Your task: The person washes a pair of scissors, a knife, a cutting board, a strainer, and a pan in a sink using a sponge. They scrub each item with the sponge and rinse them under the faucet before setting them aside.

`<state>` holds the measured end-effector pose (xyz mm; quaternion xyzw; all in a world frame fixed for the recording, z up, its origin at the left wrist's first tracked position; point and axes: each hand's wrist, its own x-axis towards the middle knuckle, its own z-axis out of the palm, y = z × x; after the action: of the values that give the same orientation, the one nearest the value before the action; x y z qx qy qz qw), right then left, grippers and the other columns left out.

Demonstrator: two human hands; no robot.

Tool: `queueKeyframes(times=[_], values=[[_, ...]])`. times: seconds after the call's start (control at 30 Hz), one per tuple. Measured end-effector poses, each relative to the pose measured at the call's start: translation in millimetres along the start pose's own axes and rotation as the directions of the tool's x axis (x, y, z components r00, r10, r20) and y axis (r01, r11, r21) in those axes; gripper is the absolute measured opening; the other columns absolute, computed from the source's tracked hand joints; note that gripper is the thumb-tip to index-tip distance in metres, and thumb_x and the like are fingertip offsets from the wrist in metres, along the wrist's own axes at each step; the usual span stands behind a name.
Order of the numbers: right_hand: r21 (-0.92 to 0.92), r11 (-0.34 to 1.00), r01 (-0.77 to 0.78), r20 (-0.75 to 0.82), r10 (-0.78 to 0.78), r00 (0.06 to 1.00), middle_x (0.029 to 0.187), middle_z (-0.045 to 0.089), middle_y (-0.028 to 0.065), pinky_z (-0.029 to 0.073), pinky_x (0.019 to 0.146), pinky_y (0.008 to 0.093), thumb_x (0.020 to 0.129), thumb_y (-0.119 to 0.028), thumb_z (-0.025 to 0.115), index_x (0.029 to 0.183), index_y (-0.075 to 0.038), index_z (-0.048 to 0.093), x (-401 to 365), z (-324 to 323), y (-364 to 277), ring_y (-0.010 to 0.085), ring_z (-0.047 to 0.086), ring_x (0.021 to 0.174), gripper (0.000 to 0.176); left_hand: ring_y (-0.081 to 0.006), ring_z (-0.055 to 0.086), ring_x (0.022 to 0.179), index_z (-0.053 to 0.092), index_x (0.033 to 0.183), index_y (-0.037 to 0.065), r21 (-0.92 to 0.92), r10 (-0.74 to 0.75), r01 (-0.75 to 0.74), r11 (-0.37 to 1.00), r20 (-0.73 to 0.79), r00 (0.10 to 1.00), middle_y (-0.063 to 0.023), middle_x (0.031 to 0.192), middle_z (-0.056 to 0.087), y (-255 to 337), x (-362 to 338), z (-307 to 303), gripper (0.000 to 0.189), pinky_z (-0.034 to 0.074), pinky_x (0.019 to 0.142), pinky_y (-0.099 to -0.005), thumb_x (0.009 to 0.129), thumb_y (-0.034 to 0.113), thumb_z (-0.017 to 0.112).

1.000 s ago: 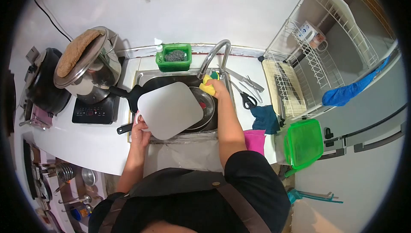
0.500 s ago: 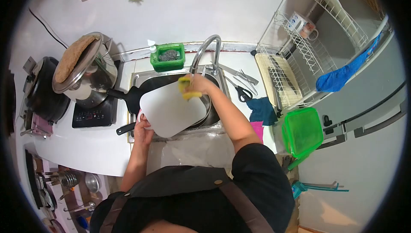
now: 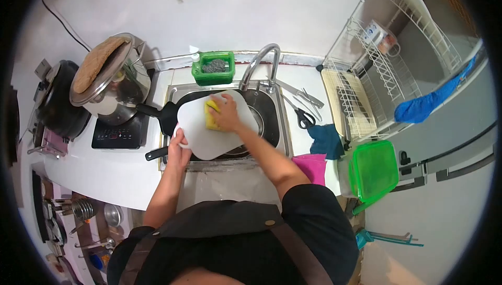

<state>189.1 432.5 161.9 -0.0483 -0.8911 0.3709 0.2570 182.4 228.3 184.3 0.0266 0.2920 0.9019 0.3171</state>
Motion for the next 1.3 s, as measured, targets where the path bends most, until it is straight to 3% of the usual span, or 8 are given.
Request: queueKeyframes(times=[0.17, 0.37, 0.57, 0.73, 0.9, 1.03, 1.2, 1.3], values=[[-0.165, 0.909, 0.382, -0.082, -0.399, 0.913, 0.119, 0.039, 0.0183, 0.026, 0.095, 0.0448, 0.074, -0.032, 0.057, 0.119, -0.007, 0.044, -33.8, 1.2, -56.7, 0.035, 0.033, 0.111, 0.053, -0.0164, 0.046, 0.105, 0.032, 0.126, 0.006, 0.102, 0.019, -0.033, 0.994, 0.139, 0.99, -0.0056, 0.113, 0.049, -3.4, 8.6, 19.4, 0.048, 0.035, 0.091, -0.0341, 0.089, 0.034, 0.041], [-0.068, 0.994, -0.086, -0.297, 0.063, 0.953, 0.11, 0.045, 0.0181, 0.031, 0.089, 0.0414, 0.071, -0.019, 0.059, 0.101, -0.002, 0.053, -10.0, -25.8, -4.9, 0.0354, 0.041, 0.102, 0.034, -0.0201, 0.043, 0.111, 0.028, 0.129, 0.007, 0.222, 0.01, -0.055, 0.974, 0.201, 0.98, -0.0063, 0.121, 0.045, 5.0, -11.0, 35.8, 0.052, 0.034, 0.093, -0.0384, 0.087, 0.035, 0.043], [0.097, 0.904, 0.416, -0.336, -0.364, 0.869, 0.108, 0.048, 0.0178, 0.032, 0.091, 0.0424, 0.071, -0.007, 0.048, 0.095, 0.0, 0.055, -3.6, -3.0, -69.8, 0.0352, 0.043, 0.102, 0.026, -0.0196, 0.04, 0.114, 0.027, 0.13, 0.008, 0.255, -0.008, -0.029, 0.967, 0.144, 0.99, -0.0057, 0.124, 0.042, -11.5, 10.2, 28.9, 0.052, 0.029, 0.097, -0.0353, 0.088, 0.036, 0.04], [-0.188, 0.981, -0.05, -0.497, -0.051, 0.866, 0.085, 0.054, 0.0139, 0.039, 0.076, 0.0413, 0.075, -0.008, 0.051, 0.083, 0.0, 0.054, 0.2, -29.6, 14.9, 0.0324, 0.05, 0.082, 0.011, -0.0161, 0.048, 0.101, 0.032, 0.126, 0.004, 0.204, 0.141, -0.186, 0.961, 0.215, 0.966, -0.0053, 0.113, 0.05, 28.2, -6.1, 39.7, 0.057, 0.037, 0.09, -0.0357, 0.084, 0.04, 0.046], [-0.18, 0.899, 0.399, -0.464, -0.435, 0.771, 0.071, 0.052, 0.0111, 0.041, 0.054, 0.0385, 0.068, -0.013, 0.064, 0.069, -0.006, 0.055, -10.1, 26.5, -57.5, 0.0276, 0.051, 0.066, 0.011, -0.0184, 0.041, 0.112, 0.034, 0.125, 0.004, 0.219, 0.107, -0.145, 0.965, 0.176, 0.979, -0.0063, 0.119, 0.045, 2.9, 9.4, 25.9, 0.052, 0.032, 0.095, -0.0362, 0.086, 0.038, 0.042], [-0.046, 0.981, 0.188, -0.423, -0.19, 0.886, 0.071, 0.052, 0.0105, 0.04, 0.053, 0.0374, 0.067, -0.014, 0.063, 0.066, -0.008, 0.055, -1.2, 12.2, -87.8, 0.0261, 0.05, 0.064, 0.01, -0.0164, 0.043, 0.107, 0.033, 0.125, 0.005, 0.208, 0.106, -0.143, 0.968, 0.182, 0.978, -0.0044, 0.115, 0.046, 10.8, 0.1, 46.1, 0.048, 0.032, 0.095, -0.0325, 0.089, 0.035, 0.039], [-0.14, 0.836, 0.531, -0.39, -0.54, 0.746, 0.073, 0.052, 0.0108, 0.038, 0.061, 0.0383, 0.069, -0.013, 0.058, 0.064, -0.006, 0.052, 15.6, 20.6, -89.7, 0.0291, 0.049, 0.071, 0.01, -0.0157, 0.044, 0.106, 0.035, 0.125, 0.005, 0.195, 0.114, -0.12, 0.973, 0.044, 0.993, -0.0035, 0.113, 0.048, 4.8, 11.0, 18.5, 0.049, 0.033, 0.094, -0.0332, 0.088, 0.037, 0.041], [-0.056, 0.962, 0.267, -0.539, -0.255, 0.803, 0.079, 0.055, 0.0147, 0.041, 0.066, 0.0395, 0.072, -0.008, 0.054, 0.08, -0.002, 0.057, 50.7, -6.3, -38.9, 0.0317, 0.051, 0.077, 0.011, -0.0159, 0.049, 0.096, 0.043, 0.115, 0.003, 0.271, 0.116, -0.142, 0.952, 0.11, 0.987, -0.0039, 0.101, 0.052, 11.6, -5.1, 26.1, 0.05, 0.039, 0.087, -0.0352, 0.085, 0.043, 0.042]])
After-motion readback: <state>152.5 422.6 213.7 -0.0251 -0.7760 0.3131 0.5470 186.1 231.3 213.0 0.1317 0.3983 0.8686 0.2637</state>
